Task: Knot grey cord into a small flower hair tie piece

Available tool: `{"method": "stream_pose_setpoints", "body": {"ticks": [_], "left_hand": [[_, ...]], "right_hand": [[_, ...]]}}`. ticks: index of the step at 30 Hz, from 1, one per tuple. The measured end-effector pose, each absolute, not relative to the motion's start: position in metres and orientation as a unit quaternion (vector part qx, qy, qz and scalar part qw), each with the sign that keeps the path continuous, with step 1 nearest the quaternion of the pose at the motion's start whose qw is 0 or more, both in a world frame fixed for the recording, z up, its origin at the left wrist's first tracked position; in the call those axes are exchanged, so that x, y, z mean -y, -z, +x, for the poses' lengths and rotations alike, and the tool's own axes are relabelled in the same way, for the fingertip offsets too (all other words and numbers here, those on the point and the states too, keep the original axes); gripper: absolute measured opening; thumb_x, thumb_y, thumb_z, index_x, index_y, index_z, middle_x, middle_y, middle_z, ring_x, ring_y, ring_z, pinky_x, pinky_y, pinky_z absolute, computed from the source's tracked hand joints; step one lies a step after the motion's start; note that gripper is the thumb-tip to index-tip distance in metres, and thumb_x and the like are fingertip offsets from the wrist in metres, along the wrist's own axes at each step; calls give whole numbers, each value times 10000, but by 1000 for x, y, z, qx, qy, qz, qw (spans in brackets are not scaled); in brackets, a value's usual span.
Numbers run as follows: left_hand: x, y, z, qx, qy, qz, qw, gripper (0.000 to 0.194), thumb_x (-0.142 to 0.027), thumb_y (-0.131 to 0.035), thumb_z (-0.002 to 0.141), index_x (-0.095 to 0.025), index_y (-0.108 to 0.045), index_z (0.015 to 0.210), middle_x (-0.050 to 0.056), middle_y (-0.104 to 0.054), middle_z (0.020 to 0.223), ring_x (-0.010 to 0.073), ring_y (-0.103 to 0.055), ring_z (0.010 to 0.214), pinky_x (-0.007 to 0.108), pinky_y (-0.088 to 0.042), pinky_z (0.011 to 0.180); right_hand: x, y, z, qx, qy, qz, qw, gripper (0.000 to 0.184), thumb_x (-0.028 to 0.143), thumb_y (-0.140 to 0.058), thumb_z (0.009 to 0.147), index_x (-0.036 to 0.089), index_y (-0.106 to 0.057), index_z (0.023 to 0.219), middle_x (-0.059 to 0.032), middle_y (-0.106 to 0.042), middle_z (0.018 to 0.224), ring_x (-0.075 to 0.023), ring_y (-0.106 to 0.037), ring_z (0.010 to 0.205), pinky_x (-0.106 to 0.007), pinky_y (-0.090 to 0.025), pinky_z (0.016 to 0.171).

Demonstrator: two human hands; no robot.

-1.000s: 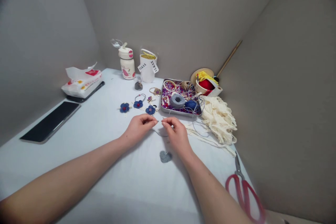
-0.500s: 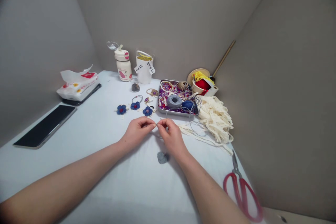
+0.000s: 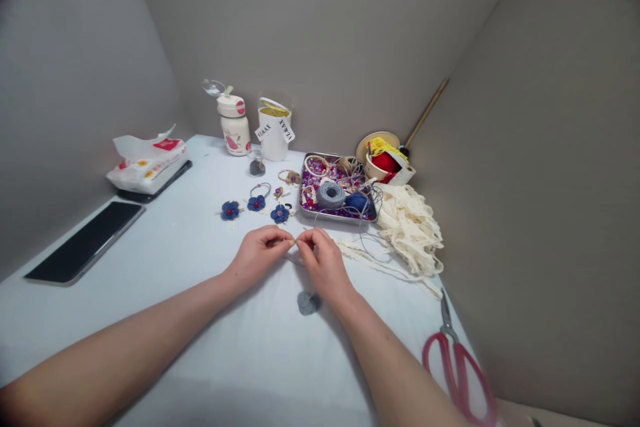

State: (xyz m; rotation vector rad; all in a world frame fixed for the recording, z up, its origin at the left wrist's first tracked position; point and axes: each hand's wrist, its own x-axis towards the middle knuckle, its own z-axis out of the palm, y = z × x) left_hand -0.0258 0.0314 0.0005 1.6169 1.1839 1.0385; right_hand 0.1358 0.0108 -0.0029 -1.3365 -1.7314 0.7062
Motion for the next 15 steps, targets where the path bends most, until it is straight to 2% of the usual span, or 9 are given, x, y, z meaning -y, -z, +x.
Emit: {"method": "stream_pose_setpoints", "body": {"ticks": [6,15], "left_hand": [[-29,-1,-27,-476,-397,673,404,118,-167,-591,771,-184,-704,743,-7,-630,724,116,-538,674,228,-395,631],[-31,3,-29,-461,-335,767,296,135,-137,-557,798,-190,-680,788,8,-615,748,145,-552,732,262,-409,698]], "right_hand": [[-11,4,139,715,-250,-532,379,96,218,-485,892,211,-530,808,7,-546,792,-154,-501,741,-291,-365,714],[-14,-4,143,816,-99,-513,249,119,158,-445,914,194,-521,831,-25,-570,820,-173,-519,786,-337,-318,782]]}}
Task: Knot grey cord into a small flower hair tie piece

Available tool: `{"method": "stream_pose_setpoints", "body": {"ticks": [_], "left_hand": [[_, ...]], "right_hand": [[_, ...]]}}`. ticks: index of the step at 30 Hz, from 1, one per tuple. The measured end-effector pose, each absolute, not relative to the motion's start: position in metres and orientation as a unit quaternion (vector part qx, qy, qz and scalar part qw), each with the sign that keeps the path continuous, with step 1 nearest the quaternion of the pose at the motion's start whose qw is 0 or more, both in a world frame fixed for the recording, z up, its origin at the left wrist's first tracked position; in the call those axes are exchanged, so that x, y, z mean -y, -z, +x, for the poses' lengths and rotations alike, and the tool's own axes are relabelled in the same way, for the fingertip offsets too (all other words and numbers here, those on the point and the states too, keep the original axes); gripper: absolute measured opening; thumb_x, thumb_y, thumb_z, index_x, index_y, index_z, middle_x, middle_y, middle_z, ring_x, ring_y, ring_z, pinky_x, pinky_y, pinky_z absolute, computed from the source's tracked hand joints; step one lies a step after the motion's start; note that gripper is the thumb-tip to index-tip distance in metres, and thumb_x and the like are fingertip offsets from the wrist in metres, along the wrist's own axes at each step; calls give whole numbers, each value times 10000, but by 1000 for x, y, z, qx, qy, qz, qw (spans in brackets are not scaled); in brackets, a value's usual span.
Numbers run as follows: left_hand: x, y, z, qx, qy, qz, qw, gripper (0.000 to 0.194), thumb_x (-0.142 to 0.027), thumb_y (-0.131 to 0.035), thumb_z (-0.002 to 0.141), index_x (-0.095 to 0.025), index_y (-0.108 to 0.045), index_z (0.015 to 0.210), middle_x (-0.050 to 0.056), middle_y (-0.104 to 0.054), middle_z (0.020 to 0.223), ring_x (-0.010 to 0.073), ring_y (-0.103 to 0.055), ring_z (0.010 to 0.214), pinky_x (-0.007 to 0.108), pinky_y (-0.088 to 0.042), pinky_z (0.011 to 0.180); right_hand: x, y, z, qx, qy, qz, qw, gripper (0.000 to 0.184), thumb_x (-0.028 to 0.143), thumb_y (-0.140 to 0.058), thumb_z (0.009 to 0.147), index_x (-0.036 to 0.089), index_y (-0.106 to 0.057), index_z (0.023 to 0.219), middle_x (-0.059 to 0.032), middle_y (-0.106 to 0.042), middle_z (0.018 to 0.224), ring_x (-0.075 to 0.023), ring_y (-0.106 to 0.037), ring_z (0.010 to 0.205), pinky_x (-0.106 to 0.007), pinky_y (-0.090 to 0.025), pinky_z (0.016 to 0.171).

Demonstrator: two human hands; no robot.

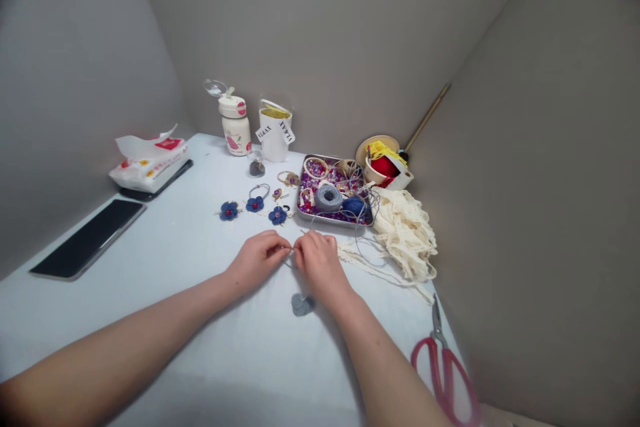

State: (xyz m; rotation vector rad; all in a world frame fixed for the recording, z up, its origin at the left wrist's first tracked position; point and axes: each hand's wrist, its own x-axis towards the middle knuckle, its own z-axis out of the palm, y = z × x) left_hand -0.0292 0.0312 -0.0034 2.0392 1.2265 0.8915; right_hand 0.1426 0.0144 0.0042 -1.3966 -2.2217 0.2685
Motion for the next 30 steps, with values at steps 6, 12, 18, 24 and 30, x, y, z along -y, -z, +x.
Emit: {"method": "stream_pose_setpoints", "body": {"ticks": [6,12,18,24,30], "left_hand": [[-29,4,-28,-461,-303,786,278,139,-143,-541,813,-186,-665,768,22,-613,754,158,-553,747,275,-411,712],[-27,0,-27,-457,-324,780,281,143,-130,-546,795,-179,-670,742,17,-607,723,147,-547,723,265,-405,695],[-30,-5,-26,-493,-403,651,413,118,-219,-588,778,-169,-692,751,18,-655,755,133,-554,680,240,-415,642],[-30,-6,-25,-487,-444,591,465,146,-277,-621,768,-157,-701,746,31,-677,774,145,-571,705,254,-429,668],[-28,-6,-24,-483,-458,564,488,177,-319,-632,760,-158,-703,746,43,-675,789,155,-575,720,263,-434,681]], "right_hand": [[-11,-5,142,844,-23,-501,192,120,150,-461,922,176,-554,850,-58,-586,841,-199,-531,829,-347,-305,788],[-11,-6,142,829,-88,-506,224,151,157,-447,934,174,-578,859,-54,-602,849,-196,-545,834,-353,-320,805],[-16,-3,147,688,-273,-540,401,129,272,-515,889,200,-615,851,-26,-625,850,-181,-566,821,-300,-400,758],[-14,-8,141,632,-339,-544,435,183,342,-565,839,189,-661,872,-36,-655,852,-184,-576,800,-297,-428,738],[-10,-22,132,589,-358,-582,432,201,363,-602,795,180,-662,851,-52,-679,835,-193,-584,777,-319,-442,726]]}}
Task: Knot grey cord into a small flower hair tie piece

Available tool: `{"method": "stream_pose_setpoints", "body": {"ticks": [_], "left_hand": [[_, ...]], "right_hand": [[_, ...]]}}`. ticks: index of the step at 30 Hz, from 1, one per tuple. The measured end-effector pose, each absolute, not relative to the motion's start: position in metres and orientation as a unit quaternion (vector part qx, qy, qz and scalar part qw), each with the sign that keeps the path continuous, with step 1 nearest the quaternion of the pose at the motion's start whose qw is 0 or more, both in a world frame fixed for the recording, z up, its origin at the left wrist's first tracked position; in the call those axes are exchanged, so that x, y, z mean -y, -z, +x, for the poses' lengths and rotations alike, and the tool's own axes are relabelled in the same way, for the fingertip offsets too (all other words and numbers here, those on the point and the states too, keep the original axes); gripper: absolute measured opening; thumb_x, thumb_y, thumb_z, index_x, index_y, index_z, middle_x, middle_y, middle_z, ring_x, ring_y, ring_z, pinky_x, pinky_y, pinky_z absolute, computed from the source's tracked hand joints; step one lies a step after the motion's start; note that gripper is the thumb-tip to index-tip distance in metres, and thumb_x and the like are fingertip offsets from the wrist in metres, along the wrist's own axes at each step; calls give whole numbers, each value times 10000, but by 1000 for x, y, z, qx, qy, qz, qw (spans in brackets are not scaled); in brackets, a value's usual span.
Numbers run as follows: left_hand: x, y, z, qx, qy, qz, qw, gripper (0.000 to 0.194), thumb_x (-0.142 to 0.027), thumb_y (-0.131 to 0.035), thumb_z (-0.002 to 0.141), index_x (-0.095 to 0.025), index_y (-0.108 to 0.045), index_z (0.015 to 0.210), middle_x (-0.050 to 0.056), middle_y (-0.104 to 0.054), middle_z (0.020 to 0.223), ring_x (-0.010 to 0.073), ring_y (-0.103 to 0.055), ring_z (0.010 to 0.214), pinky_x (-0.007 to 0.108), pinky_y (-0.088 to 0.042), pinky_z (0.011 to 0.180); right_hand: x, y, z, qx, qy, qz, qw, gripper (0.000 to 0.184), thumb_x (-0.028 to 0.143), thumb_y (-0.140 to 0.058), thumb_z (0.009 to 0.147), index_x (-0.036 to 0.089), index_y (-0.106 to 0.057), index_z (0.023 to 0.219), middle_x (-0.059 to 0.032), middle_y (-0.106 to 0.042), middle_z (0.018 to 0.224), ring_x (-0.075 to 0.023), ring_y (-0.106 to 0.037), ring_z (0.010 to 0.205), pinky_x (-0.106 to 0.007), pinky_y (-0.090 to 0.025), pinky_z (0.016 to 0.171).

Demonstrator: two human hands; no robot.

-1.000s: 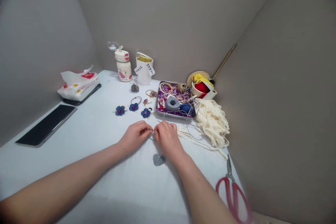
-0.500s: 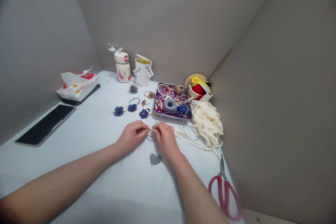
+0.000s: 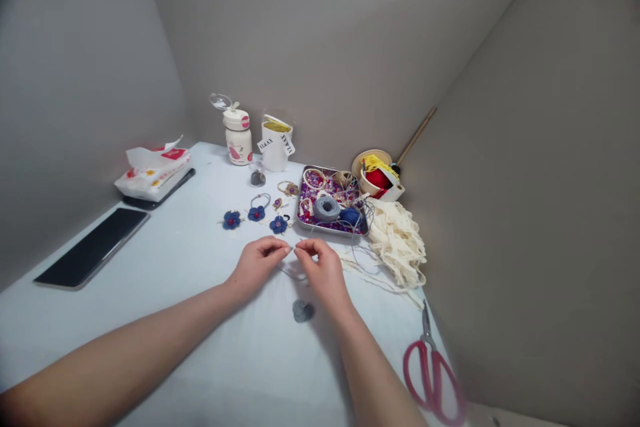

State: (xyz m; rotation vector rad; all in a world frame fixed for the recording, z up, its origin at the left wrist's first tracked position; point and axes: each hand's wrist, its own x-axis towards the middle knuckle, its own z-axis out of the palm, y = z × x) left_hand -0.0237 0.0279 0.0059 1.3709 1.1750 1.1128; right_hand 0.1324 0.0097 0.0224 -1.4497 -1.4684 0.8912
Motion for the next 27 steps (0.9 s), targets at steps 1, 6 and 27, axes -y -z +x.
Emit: {"method": "stream_pose_setpoints", "body": {"ticks": [1,6,27], "left_hand": [[-28,-6,-23,-482,-457,560,495,179,-320,-632,760,-157,-703,749,45,-676,794,157,-577,727,265,-437,688],[-27,-7,-23,-476,-452,549,517,157,-294,-630,762,-153,-699,754,56,-682,813,175,-597,780,283,-449,742],[-32,1,-27,-472,-360,720,359,130,-159,-568,774,-197,-692,783,7,-608,736,134,-538,695,247,-405,664]], "right_hand": [[-9,-23,131,582,-361,-585,435,196,359,-606,791,179,-662,844,-51,-679,831,-190,-583,770,-318,-443,726],[-6,-16,126,567,-373,-577,454,183,360,-594,811,185,-647,827,-37,-659,810,-180,-566,750,-308,-435,710],[-11,5,139,706,-238,-568,348,84,212,-467,876,210,-502,800,4,-542,789,-163,-503,748,-312,-349,742]]}}
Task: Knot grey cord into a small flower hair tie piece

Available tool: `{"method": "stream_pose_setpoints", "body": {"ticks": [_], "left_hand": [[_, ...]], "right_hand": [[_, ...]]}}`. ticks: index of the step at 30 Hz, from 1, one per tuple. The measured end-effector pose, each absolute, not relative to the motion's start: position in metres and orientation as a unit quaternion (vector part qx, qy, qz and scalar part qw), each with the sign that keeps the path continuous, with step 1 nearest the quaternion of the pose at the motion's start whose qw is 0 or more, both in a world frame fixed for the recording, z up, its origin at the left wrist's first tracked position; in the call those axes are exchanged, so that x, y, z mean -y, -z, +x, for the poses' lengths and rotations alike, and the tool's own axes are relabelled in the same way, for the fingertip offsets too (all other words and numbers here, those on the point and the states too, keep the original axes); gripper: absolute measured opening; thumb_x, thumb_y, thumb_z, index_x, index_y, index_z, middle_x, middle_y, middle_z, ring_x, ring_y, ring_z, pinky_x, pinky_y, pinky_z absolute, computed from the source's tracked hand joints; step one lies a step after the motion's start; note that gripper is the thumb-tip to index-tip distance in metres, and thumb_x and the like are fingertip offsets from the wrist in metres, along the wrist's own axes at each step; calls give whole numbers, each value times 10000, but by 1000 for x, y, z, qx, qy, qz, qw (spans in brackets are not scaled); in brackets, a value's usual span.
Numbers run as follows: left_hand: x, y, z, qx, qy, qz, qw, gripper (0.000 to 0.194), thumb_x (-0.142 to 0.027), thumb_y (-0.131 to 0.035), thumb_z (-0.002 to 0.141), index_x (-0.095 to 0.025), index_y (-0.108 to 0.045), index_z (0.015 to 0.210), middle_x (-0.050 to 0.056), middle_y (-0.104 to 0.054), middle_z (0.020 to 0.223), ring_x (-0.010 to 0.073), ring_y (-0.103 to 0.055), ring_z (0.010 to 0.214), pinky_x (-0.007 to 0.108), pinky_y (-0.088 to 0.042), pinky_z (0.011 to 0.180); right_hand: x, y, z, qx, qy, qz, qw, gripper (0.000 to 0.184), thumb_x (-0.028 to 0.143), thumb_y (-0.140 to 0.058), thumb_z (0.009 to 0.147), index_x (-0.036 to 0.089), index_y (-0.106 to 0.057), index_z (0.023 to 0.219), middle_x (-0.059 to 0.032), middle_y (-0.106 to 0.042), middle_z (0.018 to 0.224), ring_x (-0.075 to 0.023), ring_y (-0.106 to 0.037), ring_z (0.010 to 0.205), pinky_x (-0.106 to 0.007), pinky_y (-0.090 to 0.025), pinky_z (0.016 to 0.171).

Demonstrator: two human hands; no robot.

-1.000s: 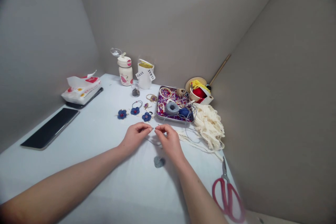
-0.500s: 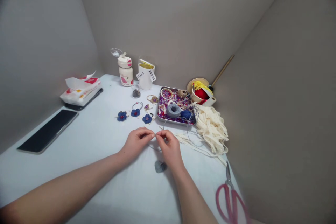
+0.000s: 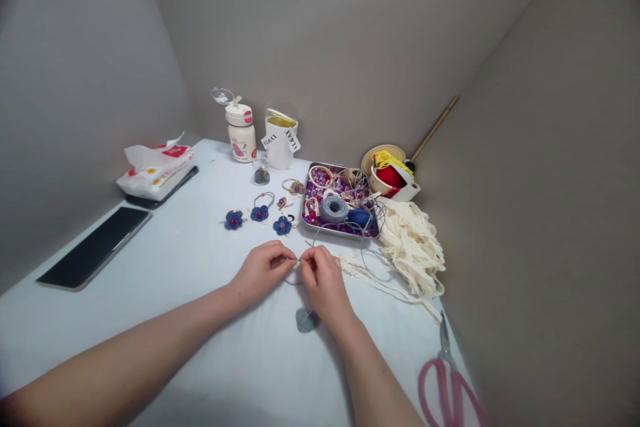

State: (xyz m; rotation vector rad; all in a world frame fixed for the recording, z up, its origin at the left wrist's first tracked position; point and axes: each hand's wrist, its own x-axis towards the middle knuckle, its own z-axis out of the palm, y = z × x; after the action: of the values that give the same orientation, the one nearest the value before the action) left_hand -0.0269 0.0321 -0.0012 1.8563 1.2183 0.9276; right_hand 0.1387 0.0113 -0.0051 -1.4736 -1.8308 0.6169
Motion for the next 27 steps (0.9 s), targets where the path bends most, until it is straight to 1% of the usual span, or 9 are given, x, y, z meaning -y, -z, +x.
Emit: {"method": "stream_pose_setpoints", "body": {"ticks": [4,8,13,18,23,25,27], "left_hand": [[-32,0,-28,-466,-332,750,331,109,-145,-574,780,-185,-674,766,9,-598,730,139,-540,712,261,-407,693],[-31,1,-28,-459,-310,773,309,119,-128,-558,788,-180,-662,765,18,-598,744,151,-546,746,273,-413,714],[-30,1,-28,-452,-303,786,292,101,-139,-566,802,-169,-652,757,20,-601,765,154,-553,775,277,-417,741],[-31,1,-28,-452,-308,786,289,111,-123,-572,799,-164,-661,749,15,-595,741,144,-545,754,267,-413,727],[-30,0,-28,-444,-325,780,298,135,-115,-567,800,-168,-684,761,14,-599,730,139,-543,743,263,-405,721],[-30,-1,-28,-446,-348,763,313,132,-120,-574,789,-171,-690,755,10,-600,717,134,-539,724,258,-400,701],[-31,-2,-27,-462,-379,719,354,124,-134,-582,777,-175,-697,755,7,-611,717,129,-540,703,249,-397,669]], "right_hand": [[-9,4,139,757,-171,-555,298,96,195,-449,902,204,-491,816,-8,-550,806,-171,-516,785,-338,-318,792],[-6,1,138,793,-95,-548,250,113,176,-439,917,190,-511,830,-23,-561,818,-179,-520,795,-350,-297,794],[-4,1,136,804,-46,-543,236,128,175,-450,929,182,-530,830,-24,-578,823,-172,-527,794,-351,-288,811],[-5,3,136,804,-58,-536,252,130,164,-444,935,187,-531,841,-25,-590,848,-168,-527,807,-346,-291,815],[-5,3,138,797,-93,-534,267,127,164,-441,933,186,-531,846,-27,-588,851,-175,-526,820,-366,-301,823],[-6,4,138,777,-133,-538,297,130,178,-442,930,191,-536,841,-25,-587,845,-176,-530,825,-368,-317,823],[-6,5,138,733,-184,-550,356,114,221,-461,923,198,-552,859,-30,-596,863,-180,-540,842,-360,-347,817]]}}
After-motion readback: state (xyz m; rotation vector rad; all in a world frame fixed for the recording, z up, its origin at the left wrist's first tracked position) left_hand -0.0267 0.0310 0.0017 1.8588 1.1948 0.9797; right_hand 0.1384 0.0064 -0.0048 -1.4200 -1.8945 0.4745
